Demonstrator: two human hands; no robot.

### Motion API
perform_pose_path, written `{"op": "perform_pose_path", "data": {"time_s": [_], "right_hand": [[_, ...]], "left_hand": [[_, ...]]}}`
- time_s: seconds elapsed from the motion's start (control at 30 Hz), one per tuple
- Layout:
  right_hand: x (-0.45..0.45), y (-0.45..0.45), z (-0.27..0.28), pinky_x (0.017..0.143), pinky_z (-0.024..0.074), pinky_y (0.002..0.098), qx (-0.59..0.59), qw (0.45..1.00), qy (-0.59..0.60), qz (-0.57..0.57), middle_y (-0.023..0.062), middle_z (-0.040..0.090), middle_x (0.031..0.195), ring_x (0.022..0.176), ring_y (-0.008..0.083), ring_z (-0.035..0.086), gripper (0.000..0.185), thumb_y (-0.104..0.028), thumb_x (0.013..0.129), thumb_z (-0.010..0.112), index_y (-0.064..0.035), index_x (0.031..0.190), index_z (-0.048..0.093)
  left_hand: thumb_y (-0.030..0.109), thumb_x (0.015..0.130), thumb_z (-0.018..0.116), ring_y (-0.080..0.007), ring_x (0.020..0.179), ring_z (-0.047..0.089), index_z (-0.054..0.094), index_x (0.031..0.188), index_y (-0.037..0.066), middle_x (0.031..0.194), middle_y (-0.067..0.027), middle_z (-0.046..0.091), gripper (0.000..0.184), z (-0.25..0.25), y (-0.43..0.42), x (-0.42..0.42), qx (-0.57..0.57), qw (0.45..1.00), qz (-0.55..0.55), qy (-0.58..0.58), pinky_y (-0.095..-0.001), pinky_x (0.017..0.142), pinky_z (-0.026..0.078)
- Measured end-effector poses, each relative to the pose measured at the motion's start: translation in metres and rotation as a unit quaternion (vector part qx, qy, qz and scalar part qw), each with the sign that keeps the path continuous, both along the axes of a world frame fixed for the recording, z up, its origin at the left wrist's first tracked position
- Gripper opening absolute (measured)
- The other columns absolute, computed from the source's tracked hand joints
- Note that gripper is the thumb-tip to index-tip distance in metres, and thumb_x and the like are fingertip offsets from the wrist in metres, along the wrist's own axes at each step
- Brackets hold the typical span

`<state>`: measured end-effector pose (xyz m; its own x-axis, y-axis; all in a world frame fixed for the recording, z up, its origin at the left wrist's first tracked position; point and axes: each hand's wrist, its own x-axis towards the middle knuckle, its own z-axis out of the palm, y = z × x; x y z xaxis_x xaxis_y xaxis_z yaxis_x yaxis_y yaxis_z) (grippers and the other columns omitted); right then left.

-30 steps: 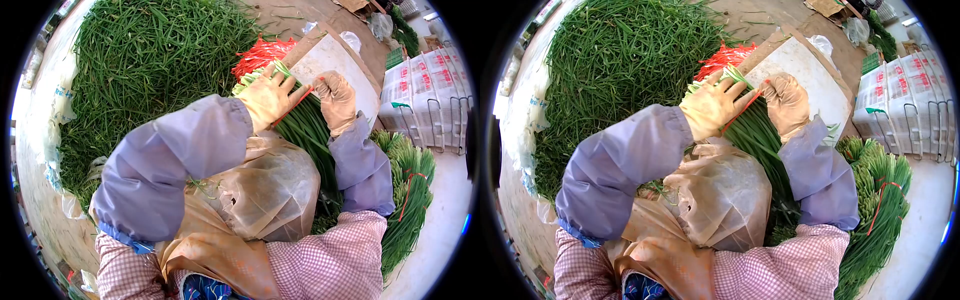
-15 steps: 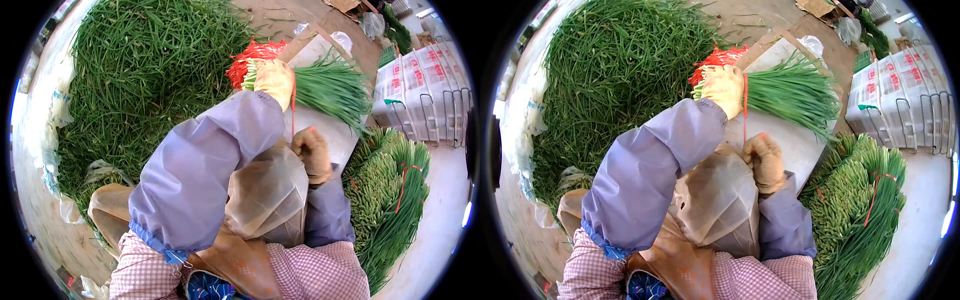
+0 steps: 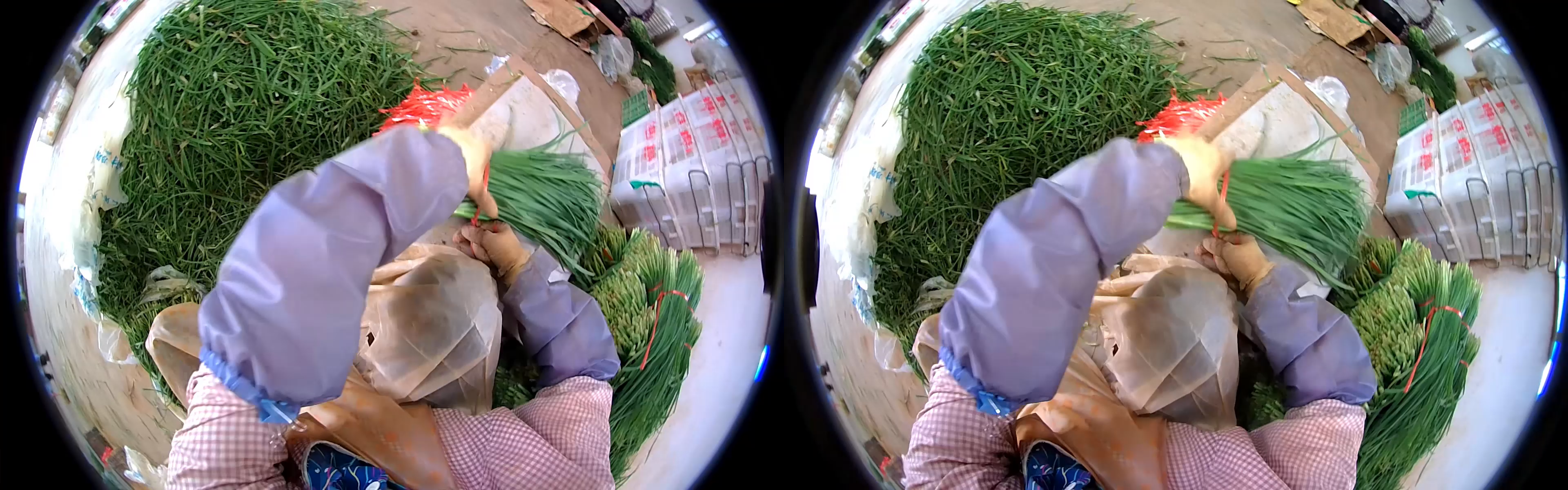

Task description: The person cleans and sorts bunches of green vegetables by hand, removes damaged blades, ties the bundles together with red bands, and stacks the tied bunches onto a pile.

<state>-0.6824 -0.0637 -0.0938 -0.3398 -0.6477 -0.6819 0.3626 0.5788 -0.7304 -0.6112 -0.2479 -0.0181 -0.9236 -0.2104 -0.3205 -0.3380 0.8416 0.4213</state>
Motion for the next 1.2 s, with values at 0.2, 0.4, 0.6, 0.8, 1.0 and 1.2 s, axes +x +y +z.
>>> {"op": "perform_pose_path", "data": {"time_s": [0.2,0.4,0.6,0.8,1.0,1.2], "right_hand": [[-0.004,-0.003,0.007,0.07,0.0503,0.034,-0.02,0.993,0.097,0.058,0.0162,0.064,0.103,0.081,0.0195,0.06,0.029,-0.013,0.085,0.065,-0.0012,0.111,0.062],[-0.017,-0.008,-0.003,0.076,0.0489,0.0369,-0.029,0.973,0.186,0.134,0.018,0.062,0.107,0.087,0.0233,0.059,0.031,-0.017,0.087,0.062,-0.0012,0.114,0.061],[-0.015,-0.009,-0.002,0.082,0.0476,0.0398,-0.033,0.93,0.298,0.21,0.0198,0.061,0.111,0.092,0.0271,0.058,0.034,-0.022,0.09,0.059,-0.0012,0.117,0.06],[-0.025,-0.011,-0.002,0.087,0.0462,0.0428,-0.028,0.87,0.399,0.288,0.0216,0.059,0.115,0.098,0.0309,0.057,0.037,-0.026,0.092,0.056,-0.0013,0.119,0.059],[-0.032,0.001,-0.001,0.093,0.0449,0.0457,-0.025,0.803,0.472,0.364,0.0233,0.057,0.119,0.104,0.0347,0.056,0.04,-0.03,0.095,0.053,-0.0013,0.122,0.058],[-0.025,0.068,0.044,0.099,0.0435,0.0486,-0.091,0.729,0.529,0.424,0.0251,0.056,0.123,0.109,0.0386,0.056,0.044,-0.035,0.097,0.05,-0.0013,0.125,0.057]], "left_hand": [[0.055,0.054,0.08,-0.0236,0.07,0.068,0.074,0.069,0.012,0.073,-0.0072,0.07,0.046,-0.011,0.018,0.041,0.113,0.976,-0.012,0.188,-0.0373,0.062,0.052],[0.054,0.028,0.088,-0.0394,0.115,0.047,0.045,0.124,-0.002,0.115,-0.0215,0.051,0.12,0.018,0.039,0.059,0.115,0.83,0.06,0.543,-0.0545,0.101,0.031],[0.044,0.022,0.094,-0.0374,0.129,0.038,0.026,0.142,-0.001,0.132,-0.0225,0.042,0.145,-0.026,0.041,0.066,0.138,0.808,0.089,0.566,-0.0546,0.108,0.026],[0.051,0.023,0.092,-0.0362,0.124,0.045,0.037,0.136,0.006,0.126,-0.019,0.051,0.134,-0.02,0.026,0.051,0.117,0.897,0.076,0.419,-0.05,0.106,0.031],[0.039,0.054,0.071,-0.0276,0.109,0.055,0.049,0.128,0.011,0.11,-0.0121,0.059,0.082,-0.033,0.028,-0.003,0.089,0.956,0.168,0.221,-0.0491,0.1,0.035],[0.027,0.089,0.044,-0.0197,0.13,0.036,0.041,0.135,0.013,0.135,-0.0088,0.046,0.048,-0.108,0.068,-0.024,0.451,0.659,0.259,0.544,-0.0485,0.112,0.021]]}}
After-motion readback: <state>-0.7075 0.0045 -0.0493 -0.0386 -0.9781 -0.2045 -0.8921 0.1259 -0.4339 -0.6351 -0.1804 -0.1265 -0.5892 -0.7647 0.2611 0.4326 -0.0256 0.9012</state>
